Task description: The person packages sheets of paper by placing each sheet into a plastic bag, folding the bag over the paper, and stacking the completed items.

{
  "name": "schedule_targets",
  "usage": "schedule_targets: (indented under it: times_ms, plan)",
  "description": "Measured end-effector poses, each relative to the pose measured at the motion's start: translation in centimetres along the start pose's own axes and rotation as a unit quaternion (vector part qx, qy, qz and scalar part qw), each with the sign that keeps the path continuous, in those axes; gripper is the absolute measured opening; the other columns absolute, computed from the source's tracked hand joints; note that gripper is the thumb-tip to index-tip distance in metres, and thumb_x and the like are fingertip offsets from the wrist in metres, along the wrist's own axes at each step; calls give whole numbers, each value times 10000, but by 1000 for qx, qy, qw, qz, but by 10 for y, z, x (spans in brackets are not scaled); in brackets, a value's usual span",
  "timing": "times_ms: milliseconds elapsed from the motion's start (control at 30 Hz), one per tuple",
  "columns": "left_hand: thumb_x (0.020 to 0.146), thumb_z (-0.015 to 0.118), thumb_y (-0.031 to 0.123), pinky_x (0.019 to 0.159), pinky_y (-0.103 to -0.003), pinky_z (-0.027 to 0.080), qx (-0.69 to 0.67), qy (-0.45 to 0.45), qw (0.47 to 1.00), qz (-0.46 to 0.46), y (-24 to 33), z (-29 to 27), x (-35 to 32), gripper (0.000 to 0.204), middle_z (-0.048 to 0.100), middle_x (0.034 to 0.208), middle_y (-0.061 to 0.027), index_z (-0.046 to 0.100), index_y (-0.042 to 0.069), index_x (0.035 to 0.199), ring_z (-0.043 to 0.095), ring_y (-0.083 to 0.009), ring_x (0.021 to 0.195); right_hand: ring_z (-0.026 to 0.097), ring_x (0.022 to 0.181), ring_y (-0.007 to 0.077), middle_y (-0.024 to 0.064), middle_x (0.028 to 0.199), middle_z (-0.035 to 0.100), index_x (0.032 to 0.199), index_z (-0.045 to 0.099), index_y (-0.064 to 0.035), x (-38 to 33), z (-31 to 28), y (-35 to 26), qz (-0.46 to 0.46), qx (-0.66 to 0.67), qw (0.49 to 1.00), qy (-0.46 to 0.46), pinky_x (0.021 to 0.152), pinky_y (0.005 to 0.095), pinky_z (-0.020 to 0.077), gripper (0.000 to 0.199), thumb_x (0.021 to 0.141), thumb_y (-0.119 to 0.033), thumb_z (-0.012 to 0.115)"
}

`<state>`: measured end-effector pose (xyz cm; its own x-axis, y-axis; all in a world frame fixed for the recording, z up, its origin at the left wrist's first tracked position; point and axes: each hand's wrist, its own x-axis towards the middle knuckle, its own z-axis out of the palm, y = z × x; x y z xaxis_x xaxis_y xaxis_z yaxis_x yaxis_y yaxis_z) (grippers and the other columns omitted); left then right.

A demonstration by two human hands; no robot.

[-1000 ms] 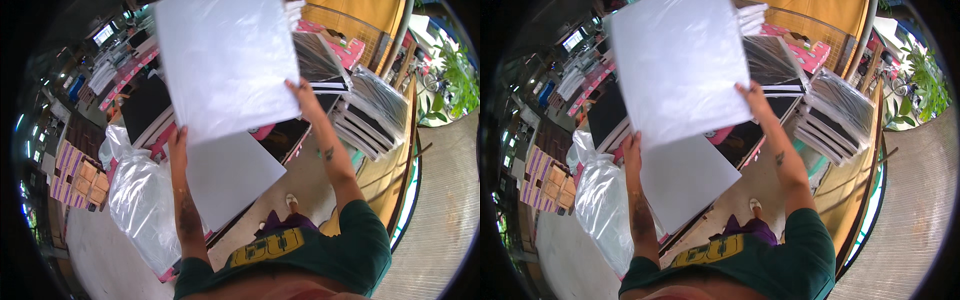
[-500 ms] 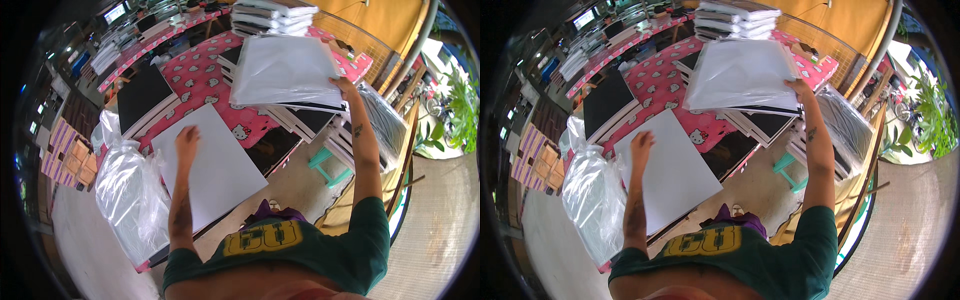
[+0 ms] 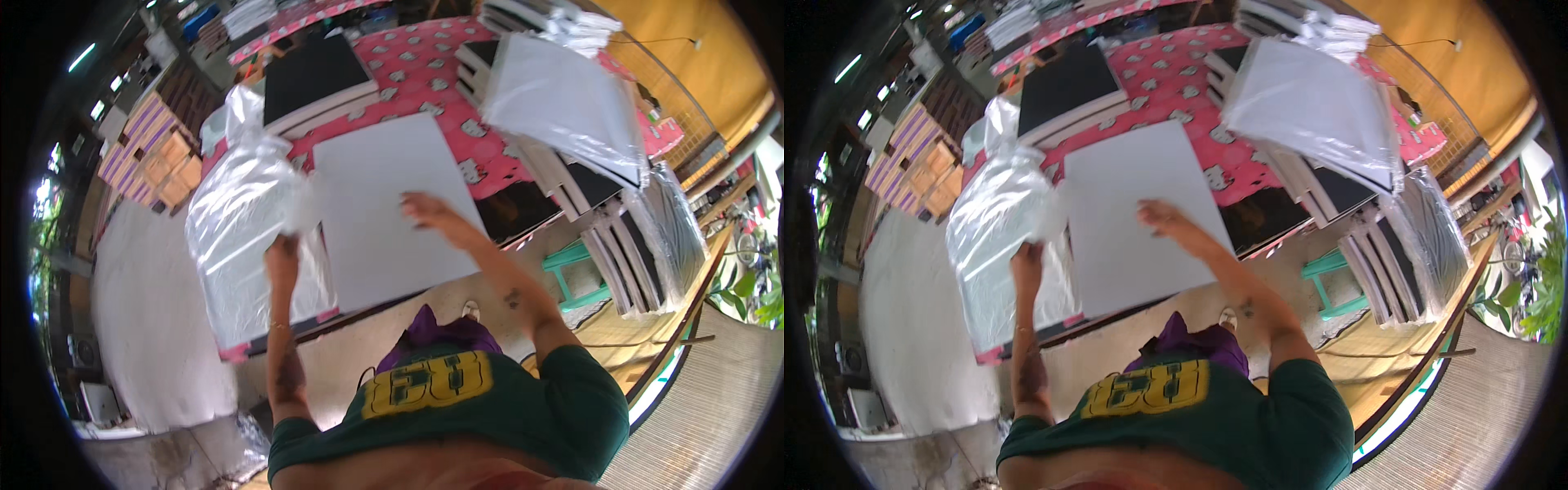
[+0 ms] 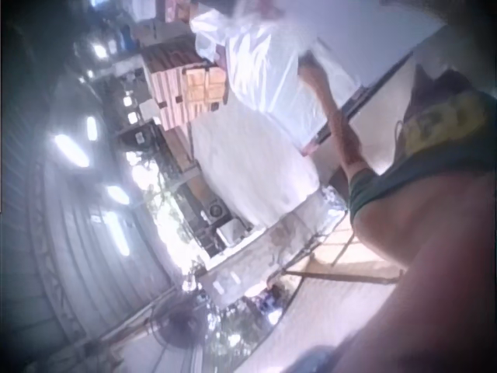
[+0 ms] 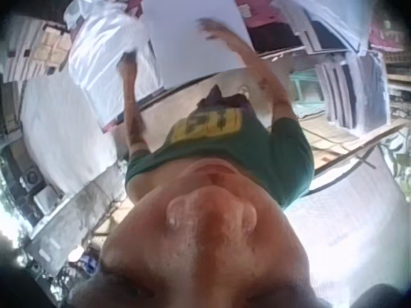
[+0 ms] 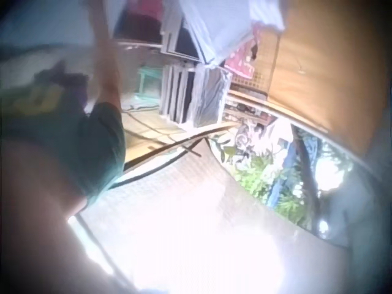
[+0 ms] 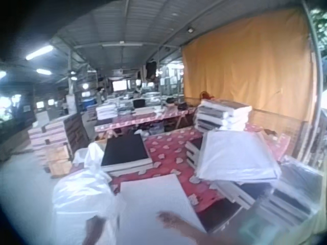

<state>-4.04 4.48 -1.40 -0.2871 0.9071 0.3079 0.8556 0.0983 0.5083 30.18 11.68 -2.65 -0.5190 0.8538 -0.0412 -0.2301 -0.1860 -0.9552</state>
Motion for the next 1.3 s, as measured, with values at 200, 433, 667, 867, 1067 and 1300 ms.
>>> schedule_targets:
  times_ms: [200,433,667,867,1067,1300]
  plan:
    - [834,643,237,480,-287,313,-214,-37,976,20,45,-31,1,316,394,551,-35,508,-5,681,337,-100,532,556,762,92,-1,858,578,1077,558,-42,41,85,51,28,176,983,-43,642,259,450,263,846,-161,600]
    - [859,603,352,456,-239,239,-389,-54,911,-123,15,-66,9,396,408,577,47,543,16,658,316,-43,527,507,983,94,-19,1035,572,1206,476,-126,11,84,-14,-28,264,958,108,891,325,383,414,861,-314,608]
    - [788,672,343,591,-326,448,-223,139,964,-52,-23,-51,33,446,582,743,-109,564,-25,1015,548,-228,636,615,827,136,19,944,621,1064,524,-108,5,88,-33,-42,282,958,12,747,337,520,271,861,-260,620]
    - [815,634,210,661,-341,476,-152,155,957,191,114,-30,-19,363,603,834,-108,528,-21,1074,600,-263,727,595,880,154,26,934,609,1044,527,-89,-18,100,-107,-132,307,942,-10,845,385,503,271,862,-268,616]
    - [803,569,102,673,-288,491,-685,-103,717,-80,104,-74,12,312,589,863,-46,527,15,1099,591,-167,749,429,1155,231,136,1171,487,1208,444,-49,-27,39,-131,-325,-127,879,325,965,430,376,524,802,-268,692]
    - [785,535,90,690,-261,493,-608,-153,779,-5,141,-139,14,386,581,863,-57,525,23,1166,557,-122,801,562,904,297,126,952,593,1006,601,-53,-69,113,-118,-465,-602,644,87,863,417,377,389,709,-269,730]
